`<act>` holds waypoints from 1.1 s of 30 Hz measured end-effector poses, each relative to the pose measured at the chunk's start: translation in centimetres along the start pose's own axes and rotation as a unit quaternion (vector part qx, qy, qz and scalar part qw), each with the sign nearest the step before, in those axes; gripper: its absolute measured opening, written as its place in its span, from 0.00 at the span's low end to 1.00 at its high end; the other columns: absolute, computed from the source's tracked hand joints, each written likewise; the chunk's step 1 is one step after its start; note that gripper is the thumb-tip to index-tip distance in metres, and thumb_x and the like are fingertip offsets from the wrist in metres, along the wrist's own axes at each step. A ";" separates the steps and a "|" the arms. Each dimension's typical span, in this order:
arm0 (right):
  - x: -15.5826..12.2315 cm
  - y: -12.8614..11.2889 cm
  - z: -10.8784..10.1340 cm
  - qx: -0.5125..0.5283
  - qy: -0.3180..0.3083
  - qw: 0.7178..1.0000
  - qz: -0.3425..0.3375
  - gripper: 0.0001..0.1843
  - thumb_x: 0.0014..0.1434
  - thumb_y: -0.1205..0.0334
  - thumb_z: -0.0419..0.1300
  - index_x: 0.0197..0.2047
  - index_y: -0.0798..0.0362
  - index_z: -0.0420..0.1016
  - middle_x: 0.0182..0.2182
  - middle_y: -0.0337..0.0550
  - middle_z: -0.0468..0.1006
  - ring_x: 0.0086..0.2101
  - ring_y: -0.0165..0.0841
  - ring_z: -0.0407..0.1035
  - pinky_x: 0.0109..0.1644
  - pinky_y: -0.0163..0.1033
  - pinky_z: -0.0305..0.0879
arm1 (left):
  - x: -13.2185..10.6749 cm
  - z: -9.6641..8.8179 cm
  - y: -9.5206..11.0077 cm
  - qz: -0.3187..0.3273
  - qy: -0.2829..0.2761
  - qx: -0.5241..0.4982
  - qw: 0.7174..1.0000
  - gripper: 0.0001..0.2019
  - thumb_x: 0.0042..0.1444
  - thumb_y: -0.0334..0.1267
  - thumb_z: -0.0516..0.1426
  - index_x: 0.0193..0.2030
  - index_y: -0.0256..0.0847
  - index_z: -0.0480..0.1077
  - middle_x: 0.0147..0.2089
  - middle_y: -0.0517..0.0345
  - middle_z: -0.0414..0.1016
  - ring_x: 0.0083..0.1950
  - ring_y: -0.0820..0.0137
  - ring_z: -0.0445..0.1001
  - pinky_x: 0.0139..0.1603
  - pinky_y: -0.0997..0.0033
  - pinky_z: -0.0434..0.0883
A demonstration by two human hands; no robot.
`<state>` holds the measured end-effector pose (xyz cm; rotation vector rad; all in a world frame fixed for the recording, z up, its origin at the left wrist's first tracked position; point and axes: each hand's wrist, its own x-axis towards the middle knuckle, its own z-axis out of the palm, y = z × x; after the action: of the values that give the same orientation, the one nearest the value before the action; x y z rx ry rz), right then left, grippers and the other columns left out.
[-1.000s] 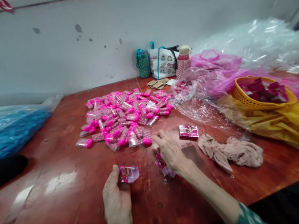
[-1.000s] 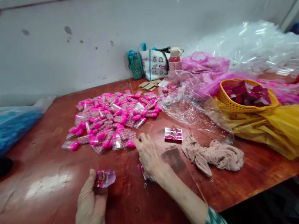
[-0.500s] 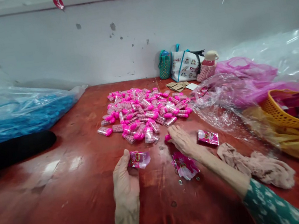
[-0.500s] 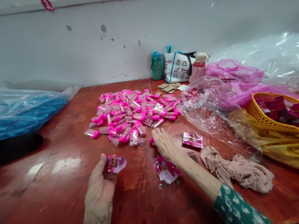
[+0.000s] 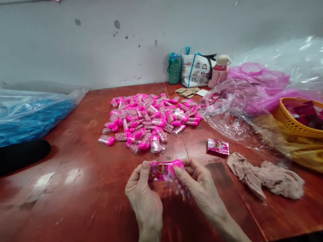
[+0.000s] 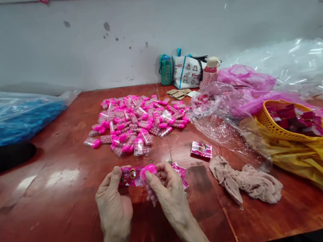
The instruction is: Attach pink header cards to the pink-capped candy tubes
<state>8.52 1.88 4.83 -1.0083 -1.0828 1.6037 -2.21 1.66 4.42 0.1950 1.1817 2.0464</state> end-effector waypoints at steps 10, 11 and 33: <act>-1.0 0.4 -1.4 0.015 -0.048 0.998 0.049 0.14 0.53 0.54 0.60 0.39 0.53 0.67 0.19 0.32 0.66 0.16 0.21 0.57 0.16 0.26 0.53 | -0.4 0.4 -1.2 -0.012 -0.051 0.025 0.998 0.05 0.42 0.34 0.64 0.23 0.36 0.73 0.22 0.62 0.75 0.22 0.77 0.69 0.25 0.79 0.66; -1.0 0.5 -1.5 0.019 -0.050 0.997 0.055 0.14 0.53 0.54 0.60 0.39 0.53 0.67 0.19 0.32 0.66 0.16 0.21 0.57 0.16 0.25 0.53 | -0.4 0.4 -1.3 -0.018 -0.060 0.027 0.998 0.05 0.42 0.34 0.64 0.23 0.36 0.73 0.22 0.61 0.75 0.22 0.77 0.69 0.24 0.79 0.66; -1.9 2.7 -2.4 -0.120 0.128 0.984 -0.035 0.11 0.53 0.54 0.60 0.33 0.54 0.68 0.22 0.34 0.65 0.22 0.24 0.58 0.24 0.29 0.58 | -3.0 0.1 -3.5 -0.238 -0.191 -0.013 0.952 0.05 0.47 0.35 0.62 0.27 0.35 0.74 0.24 0.58 0.76 0.26 0.72 0.73 0.31 0.73 0.70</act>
<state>10.60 0.06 1.80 -1.2828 -1.1364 1.2661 1.83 0.71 2.43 0.2527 0.8585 1.5140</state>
